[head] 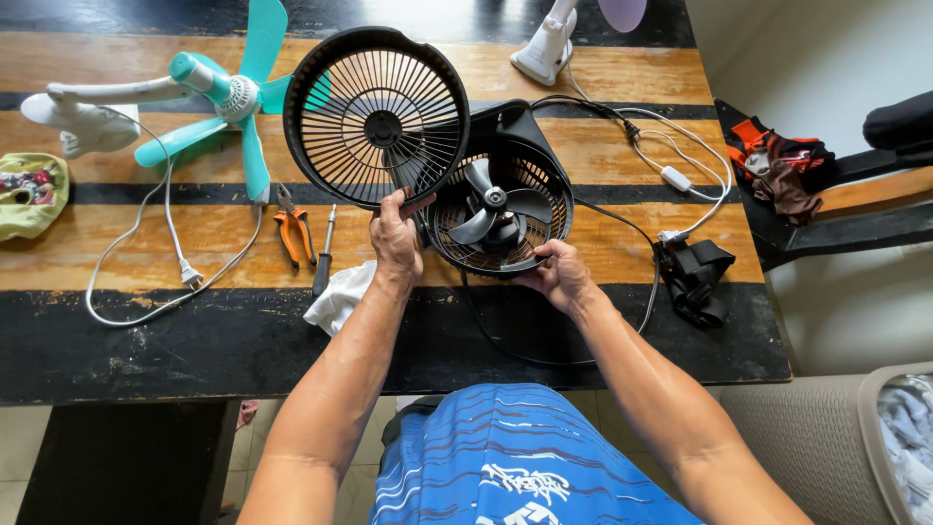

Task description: The person assembles two small electric fans on a wooden table. They attach the front grille to a black fan, secure the power cord, and then remove the blades and grille from a teal fan before using a screwdriver on its base.

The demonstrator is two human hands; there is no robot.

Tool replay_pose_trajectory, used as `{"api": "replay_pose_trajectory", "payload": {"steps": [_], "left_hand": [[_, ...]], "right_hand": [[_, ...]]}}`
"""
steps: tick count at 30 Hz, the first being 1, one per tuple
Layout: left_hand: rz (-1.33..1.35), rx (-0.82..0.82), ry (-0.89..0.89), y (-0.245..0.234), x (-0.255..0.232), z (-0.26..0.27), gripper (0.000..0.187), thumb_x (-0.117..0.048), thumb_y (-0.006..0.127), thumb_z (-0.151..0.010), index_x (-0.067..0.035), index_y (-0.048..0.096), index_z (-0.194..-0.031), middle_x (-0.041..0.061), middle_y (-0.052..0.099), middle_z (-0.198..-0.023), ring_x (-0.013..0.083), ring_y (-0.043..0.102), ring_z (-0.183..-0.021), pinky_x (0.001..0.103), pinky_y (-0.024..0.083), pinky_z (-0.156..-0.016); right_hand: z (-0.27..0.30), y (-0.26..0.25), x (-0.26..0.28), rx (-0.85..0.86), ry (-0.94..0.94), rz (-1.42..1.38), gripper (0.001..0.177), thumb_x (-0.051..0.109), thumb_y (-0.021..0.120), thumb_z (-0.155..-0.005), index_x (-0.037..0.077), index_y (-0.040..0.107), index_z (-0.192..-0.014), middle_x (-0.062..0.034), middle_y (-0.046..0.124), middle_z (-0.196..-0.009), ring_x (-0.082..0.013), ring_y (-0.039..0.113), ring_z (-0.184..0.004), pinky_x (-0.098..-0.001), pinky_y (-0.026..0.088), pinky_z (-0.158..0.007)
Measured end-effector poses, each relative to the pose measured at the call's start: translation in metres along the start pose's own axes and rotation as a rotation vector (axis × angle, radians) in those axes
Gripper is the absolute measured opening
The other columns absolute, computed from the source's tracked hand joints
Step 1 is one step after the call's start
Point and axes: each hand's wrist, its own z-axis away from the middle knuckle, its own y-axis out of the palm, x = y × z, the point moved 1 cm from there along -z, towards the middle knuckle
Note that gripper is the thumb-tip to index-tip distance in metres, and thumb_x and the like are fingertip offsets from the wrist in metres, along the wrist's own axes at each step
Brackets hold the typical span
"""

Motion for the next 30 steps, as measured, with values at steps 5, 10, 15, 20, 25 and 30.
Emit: {"api": "replay_pose_trajectory", "payload": {"steps": [5,10,15,20,25,30], "left_hand": [[0.02,0.058,0.015,0.002,-0.008,-0.005,0.043,-0.031,0.055,-0.096,0.004,0.065,-0.119,0.017,0.077,-0.104,0.0164,0.067,-0.093,0.025,0.05,-0.087],[-0.004,0.048,-0.003,0.001,-0.016,-0.004,0.043,-0.031,0.053,-0.096,0.004,0.062,-0.12,0.021,0.077,-0.105,0.0239,0.068,-0.105,0.034,0.047,-0.102],[-0.003,0.083,0.077,-0.004,-0.021,-0.009,0.042,-0.03,0.054,-0.097,0.007,0.062,-0.115,0.022,0.076,-0.106,0.0251,0.069,-0.108,0.033,0.041,-0.108],[-0.039,0.033,0.036,-0.015,-0.023,-0.011,0.038,-0.031,0.055,-0.099,0.003,0.063,-0.116,0.022,0.077,-0.104,0.0194,0.059,-0.097,0.03,0.038,-0.099],[0.092,0.003,0.058,-0.022,-0.026,-0.008,0.032,-0.027,0.058,-0.097,0.003,0.062,-0.107,0.017,0.074,-0.097,0.0247,0.075,-0.098,0.029,0.053,-0.097],[0.014,-0.082,-0.016,-0.036,-0.028,0.002,0.037,-0.032,0.055,-0.092,-0.001,0.067,-0.11,0.016,0.078,-0.097,0.0177,0.072,-0.088,0.024,0.049,-0.07]], "right_hand": [[0.004,0.016,-0.012,0.049,0.017,-0.052,0.022,0.017,0.055,-0.085,-0.002,0.061,-0.095,-0.017,0.07,-0.102,-0.029,0.069,-0.103,-0.0485,0.058,-0.099],[0.007,0.021,-0.03,0.083,0.049,-0.05,0.027,0.017,0.055,-0.087,0.001,0.063,-0.107,-0.0132,0.072,-0.109,-0.0253,0.068,-0.106,-0.0443,0.056,-0.1],[0.018,0.032,-0.04,0.105,0.042,0.012,0.029,0.022,0.058,-0.091,0.002,0.063,-0.112,-0.011,0.072,-0.111,-0.024,0.067,-0.107,-0.0445,0.053,-0.1],[0.043,0.047,-0.04,0.077,0.059,0.165,0.039,0.031,0.058,-0.089,0.006,0.065,-0.117,-0.0078,0.074,-0.113,-0.0217,0.067,-0.112,-0.0422,0.049,-0.101],[0.052,0.052,-0.03,0.079,0.032,0.224,0.053,0.047,0.062,-0.091,0.008,0.06,-0.126,-0.0084,0.069,-0.119,-0.0228,0.064,-0.115,-0.0444,0.047,-0.103],[0.046,0.042,-0.015,0.022,0.037,0.2,0.069,0.062,0.057,-0.084,0.013,0.056,-0.134,-0.0098,0.069,-0.122,-0.0246,0.064,-0.115,-0.0486,0.047,-0.102]]}}
